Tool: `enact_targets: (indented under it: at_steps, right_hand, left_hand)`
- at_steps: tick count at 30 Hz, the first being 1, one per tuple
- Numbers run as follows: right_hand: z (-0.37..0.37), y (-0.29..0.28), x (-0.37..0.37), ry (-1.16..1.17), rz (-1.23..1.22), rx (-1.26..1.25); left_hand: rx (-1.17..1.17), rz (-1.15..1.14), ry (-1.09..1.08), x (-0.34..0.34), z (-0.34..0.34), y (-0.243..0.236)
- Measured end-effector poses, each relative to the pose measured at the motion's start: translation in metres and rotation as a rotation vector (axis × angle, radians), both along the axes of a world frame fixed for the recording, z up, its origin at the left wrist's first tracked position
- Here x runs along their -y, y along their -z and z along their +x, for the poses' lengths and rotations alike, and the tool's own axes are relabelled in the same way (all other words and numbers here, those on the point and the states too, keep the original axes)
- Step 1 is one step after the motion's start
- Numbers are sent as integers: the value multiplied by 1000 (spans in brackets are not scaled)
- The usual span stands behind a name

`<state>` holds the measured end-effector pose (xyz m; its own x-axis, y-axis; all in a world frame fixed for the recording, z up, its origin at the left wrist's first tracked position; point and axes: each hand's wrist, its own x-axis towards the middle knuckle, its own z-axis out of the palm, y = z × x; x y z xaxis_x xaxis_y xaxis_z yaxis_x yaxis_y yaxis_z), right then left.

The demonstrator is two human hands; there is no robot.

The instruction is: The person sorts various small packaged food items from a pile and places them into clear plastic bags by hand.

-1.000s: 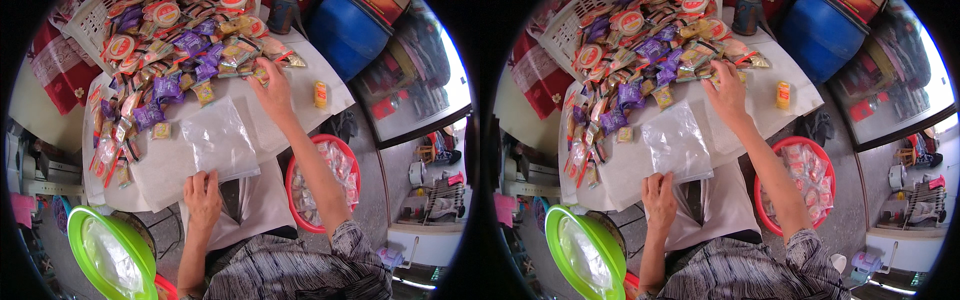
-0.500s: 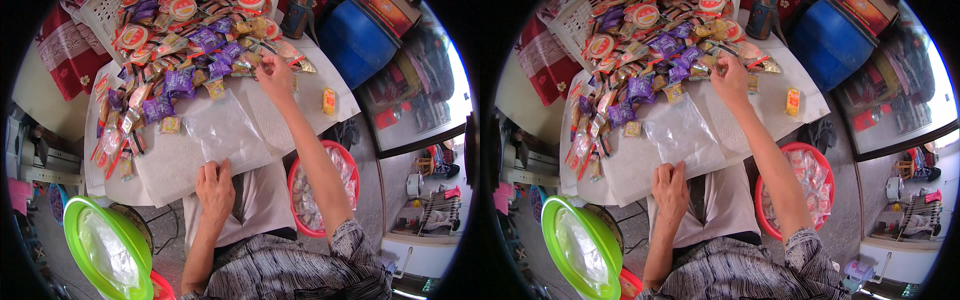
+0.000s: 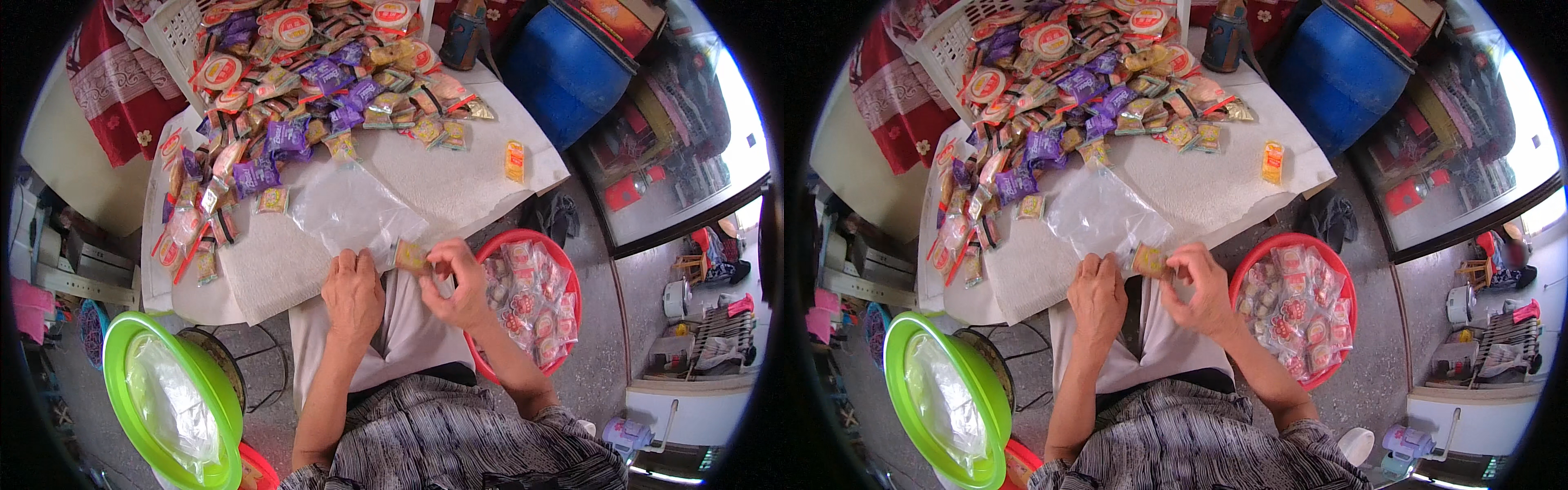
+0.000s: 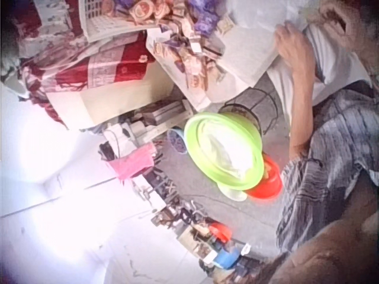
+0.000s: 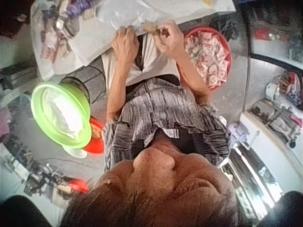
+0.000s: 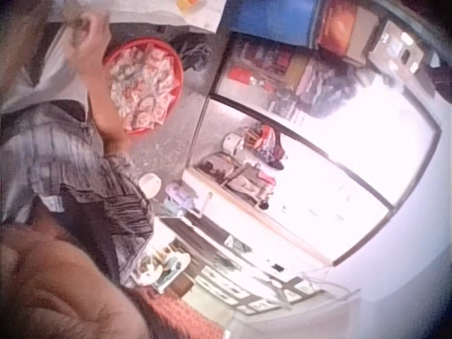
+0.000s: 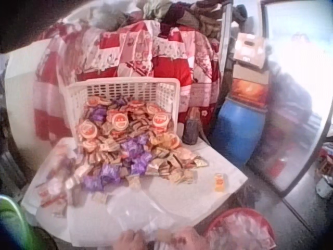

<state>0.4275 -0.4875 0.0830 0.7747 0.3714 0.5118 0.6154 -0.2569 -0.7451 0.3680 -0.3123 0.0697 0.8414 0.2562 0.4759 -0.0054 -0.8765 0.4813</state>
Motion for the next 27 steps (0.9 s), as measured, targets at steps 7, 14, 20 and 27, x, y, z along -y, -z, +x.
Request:
enact_targets:
  at_steps: [7, 14, 20, 27]
  right_hand:
    - [0, 13, 5, 48, -108, 213]
    - [0, 16, 7, 50, -177, 287]
    - [3, 18, -3, 128, -191, 295]
    - [7, 14, -23, 171, -308, 278]
  left_hand:
    - [-71, -21, -11, 12, 4, -7]
    - [-80, -70, -23, 10, 3, -6]
    - [-54, 55, 31, 17, 4, -2]
    - [-22, 126, 55, 28, 1, 4]
